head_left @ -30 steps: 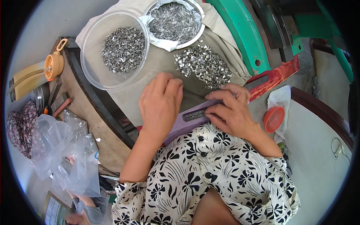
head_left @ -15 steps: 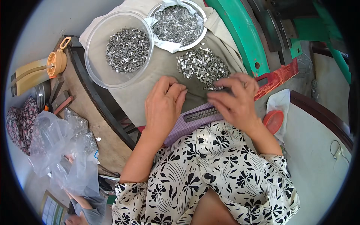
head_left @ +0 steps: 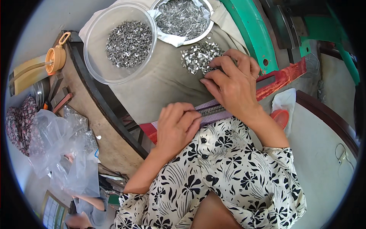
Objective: Manually arranging small metal components into a jig and then using a mechanical press machine to process them.
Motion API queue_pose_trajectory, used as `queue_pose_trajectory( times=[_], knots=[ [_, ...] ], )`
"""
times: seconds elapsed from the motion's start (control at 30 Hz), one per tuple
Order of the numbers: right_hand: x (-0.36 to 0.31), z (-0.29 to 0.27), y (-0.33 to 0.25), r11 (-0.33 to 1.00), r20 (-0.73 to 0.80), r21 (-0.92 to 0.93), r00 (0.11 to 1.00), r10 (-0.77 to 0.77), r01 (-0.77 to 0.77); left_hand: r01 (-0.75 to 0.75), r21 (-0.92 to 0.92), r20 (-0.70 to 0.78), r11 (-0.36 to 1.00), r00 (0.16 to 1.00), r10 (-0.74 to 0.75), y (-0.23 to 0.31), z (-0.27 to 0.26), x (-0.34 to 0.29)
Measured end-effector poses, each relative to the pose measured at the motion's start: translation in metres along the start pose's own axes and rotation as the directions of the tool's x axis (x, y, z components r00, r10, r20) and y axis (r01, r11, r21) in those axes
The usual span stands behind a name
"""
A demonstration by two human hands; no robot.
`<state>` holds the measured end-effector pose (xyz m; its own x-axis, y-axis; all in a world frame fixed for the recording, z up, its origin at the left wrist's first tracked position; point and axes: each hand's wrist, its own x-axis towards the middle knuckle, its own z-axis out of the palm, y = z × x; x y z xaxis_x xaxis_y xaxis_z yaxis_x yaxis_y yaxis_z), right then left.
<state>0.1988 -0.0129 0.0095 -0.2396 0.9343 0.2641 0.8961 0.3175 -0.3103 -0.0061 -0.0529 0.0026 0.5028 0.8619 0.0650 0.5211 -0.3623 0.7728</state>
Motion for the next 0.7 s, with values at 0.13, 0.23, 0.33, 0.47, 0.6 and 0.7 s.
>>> queue_pose_trajectory(
  times=[0.13,0.23,0.33,0.47,0.6,0.7],
  knots=[
    [-0.002,0.000,0.001,0.999,-0.022,0.038,1.000,0.009,-0.008,-0.040,0.075,0.021,0.996,0.999,0.038,-0.003,0.011,-0.002],
    [-0.006,-0.001,0.000,0.999,-0.027,-0.001,0.999,0.045,-0.045,-0.040,0.087,0.001,0.995,0.999,0.040,-0.003,0.013,-0.002],
    [-0.008,0.001,0.001,0.998,-0.059,-0.019,0.996,0.066,-0.067,0.025,0.075,0.010,0.997,1.000,-0.026,0.000,0.011,-0.003],
    [-0.010,0.003,0.006,0.998,-0.057,0.055,0.997,0.047,-0.044,-0.012,0.079,-0.021,0.997,1.000,0.013,0.000,0.002,-0.005],
    [-0.013,0.003,0.007,0.995,-0.035,0.097,0.999,0.019,-0.015,-0.103,0.180,0.071,0.978,0.993,0.091,0.002,-0.003,-0.007],
    [-0.012,0.003,0.007,0.989,0.009,0.141,0.999,0.036,-0.037,-0.146,0.219,0.092,0.965,0.987,0.128,0.003,-0.005,-0.001]
  ],
)
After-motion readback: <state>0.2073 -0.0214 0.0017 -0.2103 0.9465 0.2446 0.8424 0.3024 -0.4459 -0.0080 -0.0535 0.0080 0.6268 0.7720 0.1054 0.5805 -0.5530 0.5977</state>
